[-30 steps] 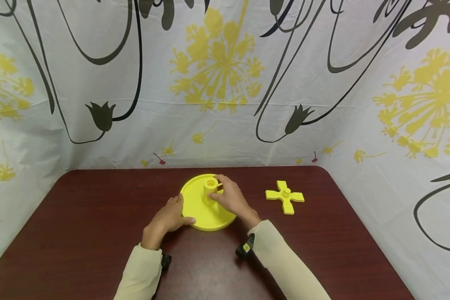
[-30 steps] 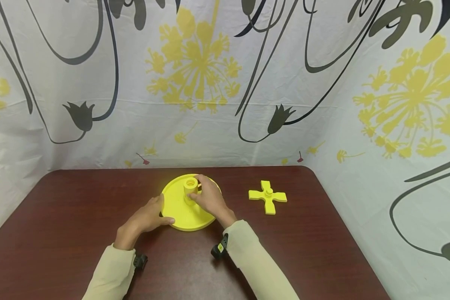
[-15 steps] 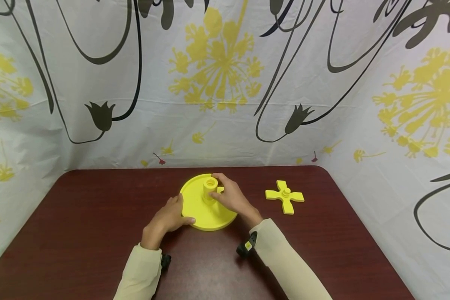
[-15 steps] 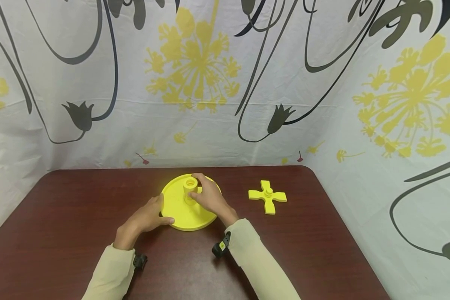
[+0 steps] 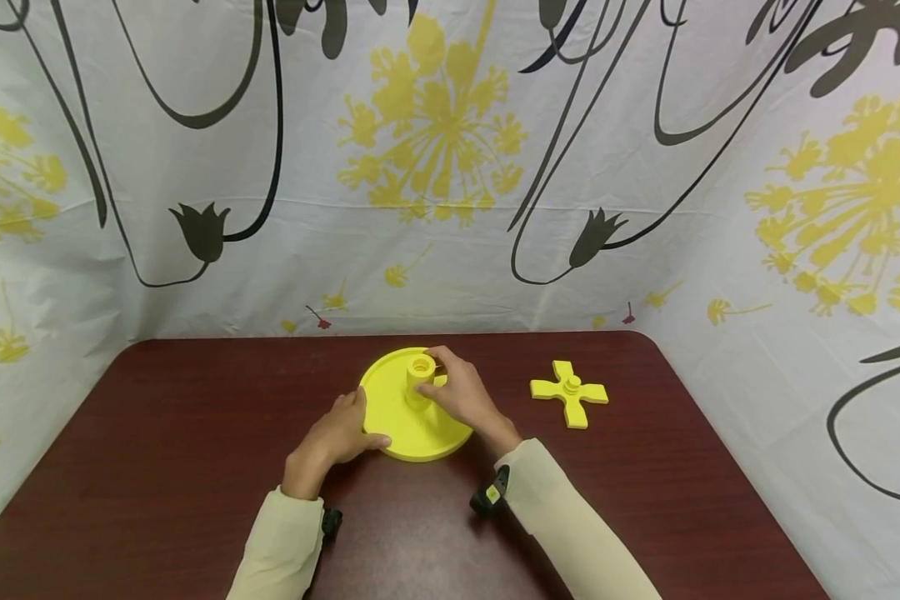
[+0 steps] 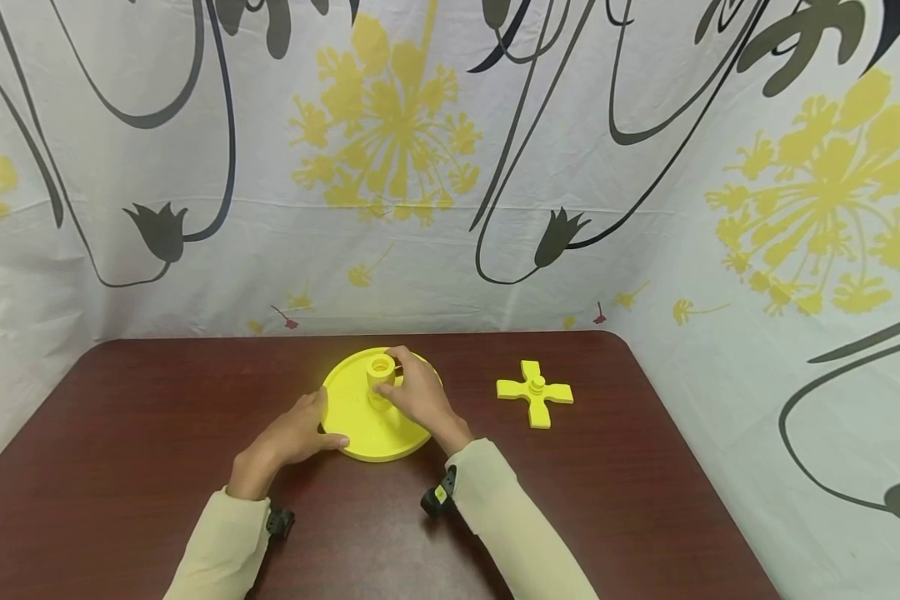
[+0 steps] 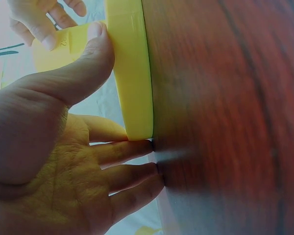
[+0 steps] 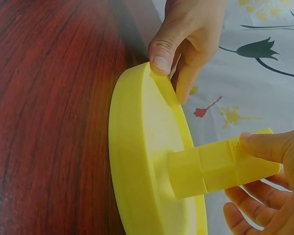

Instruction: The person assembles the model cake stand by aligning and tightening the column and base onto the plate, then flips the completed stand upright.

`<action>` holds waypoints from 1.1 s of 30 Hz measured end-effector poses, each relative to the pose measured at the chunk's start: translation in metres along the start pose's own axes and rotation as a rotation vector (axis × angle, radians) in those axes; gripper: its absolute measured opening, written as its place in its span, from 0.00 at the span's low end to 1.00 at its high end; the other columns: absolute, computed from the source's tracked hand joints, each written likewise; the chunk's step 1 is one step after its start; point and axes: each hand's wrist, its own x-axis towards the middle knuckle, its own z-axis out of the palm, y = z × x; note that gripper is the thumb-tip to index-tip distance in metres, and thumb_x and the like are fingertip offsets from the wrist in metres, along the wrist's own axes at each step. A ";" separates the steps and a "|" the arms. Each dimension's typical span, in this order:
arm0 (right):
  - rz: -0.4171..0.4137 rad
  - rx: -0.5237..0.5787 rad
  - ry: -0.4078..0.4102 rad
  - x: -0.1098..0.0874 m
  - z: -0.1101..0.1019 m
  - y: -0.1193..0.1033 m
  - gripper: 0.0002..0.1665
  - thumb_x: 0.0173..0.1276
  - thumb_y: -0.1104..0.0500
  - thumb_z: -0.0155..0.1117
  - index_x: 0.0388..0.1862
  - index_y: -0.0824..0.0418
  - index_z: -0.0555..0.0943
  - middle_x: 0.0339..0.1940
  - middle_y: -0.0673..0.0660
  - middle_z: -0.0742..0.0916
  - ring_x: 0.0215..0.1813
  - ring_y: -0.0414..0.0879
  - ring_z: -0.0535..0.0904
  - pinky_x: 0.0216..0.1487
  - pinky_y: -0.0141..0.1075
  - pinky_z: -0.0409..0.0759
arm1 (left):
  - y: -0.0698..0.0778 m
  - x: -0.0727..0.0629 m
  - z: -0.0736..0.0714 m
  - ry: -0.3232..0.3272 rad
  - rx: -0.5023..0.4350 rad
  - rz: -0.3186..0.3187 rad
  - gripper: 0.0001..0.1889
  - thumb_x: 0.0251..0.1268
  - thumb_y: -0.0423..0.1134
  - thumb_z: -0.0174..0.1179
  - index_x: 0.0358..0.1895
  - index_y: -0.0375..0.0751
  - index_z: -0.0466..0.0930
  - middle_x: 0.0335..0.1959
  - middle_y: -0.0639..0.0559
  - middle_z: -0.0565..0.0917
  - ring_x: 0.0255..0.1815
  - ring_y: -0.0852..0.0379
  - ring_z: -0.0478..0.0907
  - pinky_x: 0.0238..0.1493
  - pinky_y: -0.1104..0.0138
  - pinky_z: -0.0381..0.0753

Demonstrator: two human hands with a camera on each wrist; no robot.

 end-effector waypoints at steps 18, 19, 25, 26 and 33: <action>0.002 0.013 -0.066 0.000 -0.004 0.002 0.41 0.63 0.54 0.75 0.71 0.60 0.68 0.66 0.59 0.78 0.65 0.56 0.77 0.61 0.49 0.77 | 0.000 0.001 0.000 -0.006 0.004 -0.008 0.52 0.65 0.49 0.67 0.77 0.23 0.42 0.77 0.27 0.53 0.78 0.30 0.48 0.71 0.40 0.58; -0.016 0.024 -0.079 0.000 -0.005 0.003 0.41 0.63 0.55 0.74 0.72 0.60 0.67 0.68 0.60 0.78 0.65 0.56 0.76 0.61 0.50 0.77 | 0.000 0.001 0.000 -0.006 0.003 -0.009 0.52 0.65 0.48 0.67 0.77 0.23 0.42 0.77 0.27 0.53 0.78 0.30 0.48 0.72 0.40 0.58; -0.103 0.043 -0.104 0.000 -0.008 0.004 0.36 0.67 0.65 0.68 0.72 0.63 0.67 0.66 0.63 0.78 0.64 0.58 0.76 0.62 0.51 0.77 | 0.000 0.001 0.000 -0.006 -0.004 -0.009 0.52 0.64 0.48 0.67 0.77 0.23 0.42 0.77 0.27 0.53 0.78 0.31 0.49 0.71 0.41 0.59; -0.111 0.035 -0.103 0.000 -0.008 0.004 0.36 0.67 0.66 0.67 0.72 0.63 0.67 0.65 0.63 0.79 0.64 0.58 0.77 0.61 0.51 0.77 | 0.000 0.001 0.000 -0.006 -0.005 -0.009 0.52 0.65 0.48 0.67 0.77 0.23 0.42 0.77 0.27 0.53 0.78 0.31 0.49 0.71 0.41 0.59; -0.113 0.037 -0.062 0.001 -0.006 0.005 0.33 0.66 0.66 0.69 0.69 0.63 0.70 0.60 0.62 0.82 0.61 0.57 0.79 0.59 0.49 0.79 | 0.000 0.001 0.000 -0.003 -0.008 -0.009 0.52 0.64 0.48 0.67 0.77 0.23 0.42 0.77 0.27 0.53 0.78 0.31 0.49 0.71 0.41 0.59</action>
